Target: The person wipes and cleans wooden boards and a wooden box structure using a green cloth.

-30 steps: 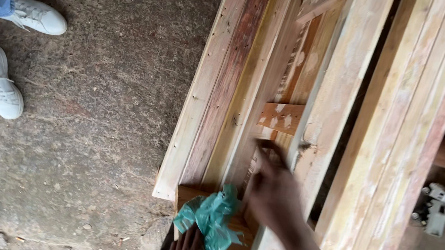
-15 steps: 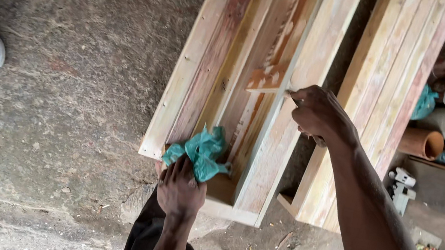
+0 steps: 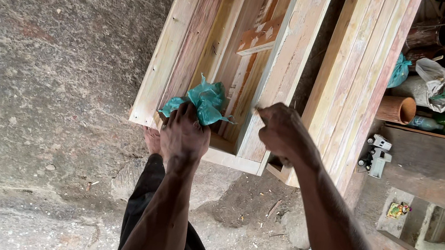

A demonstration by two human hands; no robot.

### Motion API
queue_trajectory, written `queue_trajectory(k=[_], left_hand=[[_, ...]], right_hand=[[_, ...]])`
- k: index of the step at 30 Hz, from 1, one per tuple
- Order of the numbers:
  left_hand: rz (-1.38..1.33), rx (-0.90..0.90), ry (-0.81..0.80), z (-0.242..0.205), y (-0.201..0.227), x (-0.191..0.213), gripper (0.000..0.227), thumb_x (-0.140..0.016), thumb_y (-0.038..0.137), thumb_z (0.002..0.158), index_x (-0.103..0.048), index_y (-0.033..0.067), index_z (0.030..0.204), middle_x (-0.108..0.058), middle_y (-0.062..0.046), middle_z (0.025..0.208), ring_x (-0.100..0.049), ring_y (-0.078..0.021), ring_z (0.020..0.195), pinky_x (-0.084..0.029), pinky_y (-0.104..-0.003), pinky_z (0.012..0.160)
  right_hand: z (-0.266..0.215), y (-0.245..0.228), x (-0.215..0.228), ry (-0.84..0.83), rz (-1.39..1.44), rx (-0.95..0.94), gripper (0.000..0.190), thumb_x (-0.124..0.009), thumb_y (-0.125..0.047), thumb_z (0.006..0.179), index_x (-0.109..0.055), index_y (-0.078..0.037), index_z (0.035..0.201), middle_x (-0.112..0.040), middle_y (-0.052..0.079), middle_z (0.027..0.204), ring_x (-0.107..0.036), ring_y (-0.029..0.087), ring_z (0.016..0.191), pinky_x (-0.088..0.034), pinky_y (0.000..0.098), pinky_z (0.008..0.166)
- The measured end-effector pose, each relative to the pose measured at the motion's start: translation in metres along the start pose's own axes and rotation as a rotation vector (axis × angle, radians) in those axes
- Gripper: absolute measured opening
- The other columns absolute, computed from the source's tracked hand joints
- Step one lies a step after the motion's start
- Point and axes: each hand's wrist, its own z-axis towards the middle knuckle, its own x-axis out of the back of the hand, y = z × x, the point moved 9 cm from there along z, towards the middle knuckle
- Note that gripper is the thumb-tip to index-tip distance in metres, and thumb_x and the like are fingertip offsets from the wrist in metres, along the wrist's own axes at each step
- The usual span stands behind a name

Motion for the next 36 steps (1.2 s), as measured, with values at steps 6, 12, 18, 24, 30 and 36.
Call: queue_trajectory(k=[6, 12, 18, 24, 30, 36], left_hand=[[0.022, 0.053, -0.138, -0.001, -0.017, -0.021, 0.024, -0.056, 0.019, 0.081, -0.069, 0.0121, 0.1, -0.073, -0.008, 0.107, -0.077, -0.0433, 0.099, -0.062, -0.058, 0.087], [0.054, 0.108, -0.025, -0.007, -0.025, -0.039, 0.018, -0.058, 0.026, 0.081, -0.067, 0.0181, 0.094, -0.069, -0.003, 0.099, -0.076, -0.0354, 0.091, -0.064, -0.053, 0.083], [0.098, 0.001, -0.11, -0.009, -0.01, -0.021, 0.022, -0.066, 0.02, 0.085, -0.071, 0.0146, 0.106, -0.072, -0.005, 0.102, -0.075, -0.0352, 0.091, -0.064, -0.054, 0.075], [0.153, -0.382, -0.197, -0.026, 0.008, -0.033, 0.064, -0.087, 0.014, 0.07, -0.074, 0.0066, 0.132, -0.078, -0.008, 0.137, -0.077, -0.0246, 0.112, -0.064, -0.044, 0.092], [0.233, -0.488, 0.057, -0.021, 0.039, 0.0, 0.029, -0.074, 0.021, 0.075, -0.078, 0.0196, 0.104, -0.075, 0.005, 0.117, -0.078, -0.0207, 0.096, -0.062, -0.037, 0.073], [0.227, -0.395, 0.053, -0.018, 0.016, -0.015, 0.017, -0.072, 0.019, 0.081, -0.076, 0.0183, 0.098, -0.074, 0.003, 0.105, -0.077, -0.0247, 0.085, -0.062, -0.04, 0.07]], right_hand=[[-0.018, 0.034, -0.044, 0.025, 0.074, 0.077, 0.051, -0.065, -0.007, 0.092, -0.072, 0.005, 0.141, -0.074, 0.034, 0.125, -0.077, 0.054, 0.109, -0.065, 0.0616, 0.09], [0.003, 0.017, 0.038, -0.019, 0.161, -0.053, 0.053, -0.062, -0.005, 0.099, -0.065, 0.006, 0.151, -0.078, 0.034, 0.095, -0.083, 0.038, 0.072, -0.065, 0.0453, 0.062], [0.124, 0.004, 0.136, 0.224, 0.055, -0.049, 0.06, -0.056, -0.008, 0.097, -0.068, -0.009, 0.156, -0.079, 0.026, 0.085, -0.074, 0.029, 0.061, -0.057, 0.0447, 0.055], [0.186, 0.021, 0.127, 0.115, 0.065, -0.191, 0.078, -0.044, 0.007, 0.082, -0.069, -0.009, 0.154, -0.072, 0.017, 0.131, -0.069, 0.028, 0.097, -0.056, 0.0415, 0.064], [0.164, 0.041, 0.076, 0.089, 0.059, -0.029, 0.058, -0.064, -0.013, 0.084, -0.079, -0.004, 0.139, -0.081, 0.031, 0.115, -0.084, 0.035, 0.073, -0.069, 0.0465, 0.071], [0.112, 0.033, 0.016, 0.016, 0.018, 0.025, 0.051, -0.063, -0.012, 0.086, -0.082, -0.001, 0.131, -0.08, 0.031, 0.113, -0.081, 0.05, 0.104, -0.066, 0.0592, 0.092]])
